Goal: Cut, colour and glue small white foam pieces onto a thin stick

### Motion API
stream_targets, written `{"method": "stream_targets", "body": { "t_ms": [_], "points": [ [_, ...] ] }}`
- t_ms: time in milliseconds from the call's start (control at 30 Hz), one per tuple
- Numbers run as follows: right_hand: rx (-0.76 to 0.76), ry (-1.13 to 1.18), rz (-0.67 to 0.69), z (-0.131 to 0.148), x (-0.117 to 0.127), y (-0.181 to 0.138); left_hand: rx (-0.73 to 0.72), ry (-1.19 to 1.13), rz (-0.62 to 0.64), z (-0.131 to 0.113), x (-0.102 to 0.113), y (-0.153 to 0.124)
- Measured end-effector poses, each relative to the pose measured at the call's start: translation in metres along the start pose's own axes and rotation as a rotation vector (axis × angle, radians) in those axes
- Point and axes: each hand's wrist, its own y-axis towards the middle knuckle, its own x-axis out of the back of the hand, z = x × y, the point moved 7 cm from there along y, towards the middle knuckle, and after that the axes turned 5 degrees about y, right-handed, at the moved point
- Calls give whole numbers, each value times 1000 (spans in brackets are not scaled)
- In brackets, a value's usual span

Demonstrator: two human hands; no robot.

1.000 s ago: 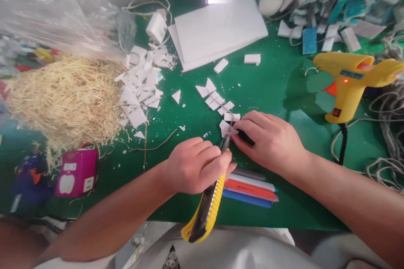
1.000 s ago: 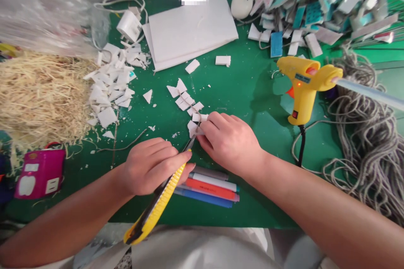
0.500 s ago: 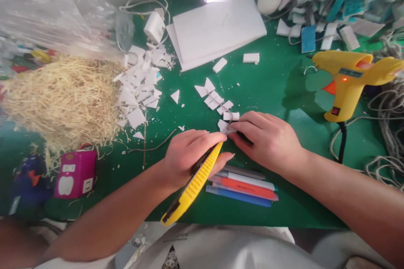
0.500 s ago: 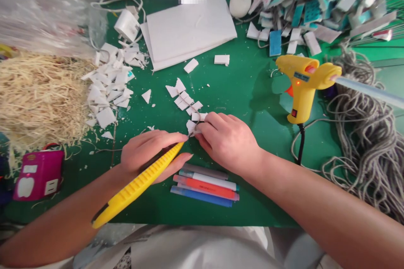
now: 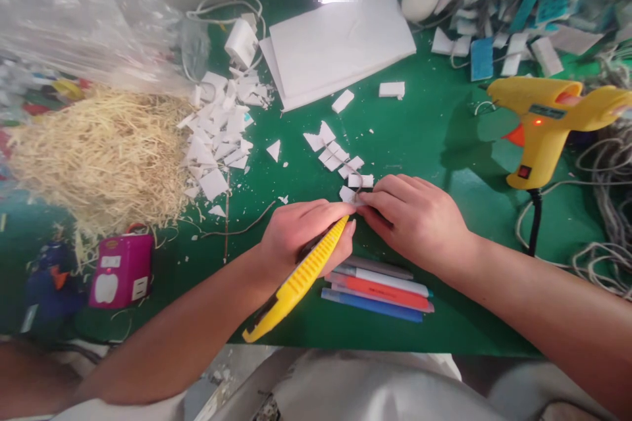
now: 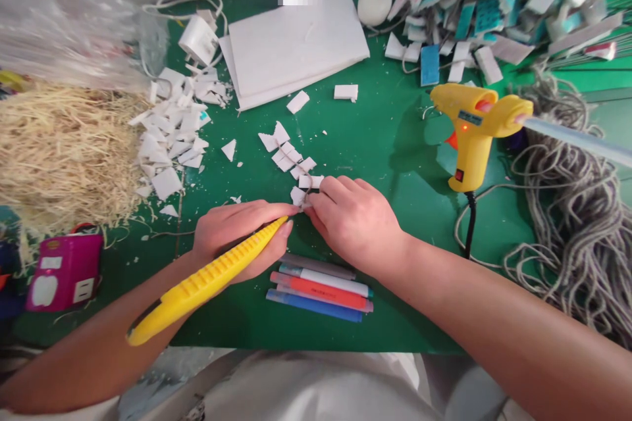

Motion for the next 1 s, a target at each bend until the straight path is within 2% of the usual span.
{"method": "stream_targets", "body": {
  "t_ms": [200,233,333,400,500,667,867,1000],
  "points": [
    [0,14,-2,1,0,0,-46,28,-45,-7,9,-3],
    [4,16,2,1,0,0,0,12,-53,-5,12,-4],
    [12,11,25,0,-2,0,257,-90,-44,13,17,-7],
    [3,10,40,-2,-2,0,364,-181,17,24,15,-10],
    [-4,34,45,-4,-1,0,335,-295,86,30,12,-9],
    [1,43,69,-5,-2,1,257,-382,88,32,8,-5],
    [-26,54,61,-3,-1,0,250,-369,118,32,7,-5],
    [-17,32,36,2,0,3,235,-321,74,34,14,-6]
  ]
}}
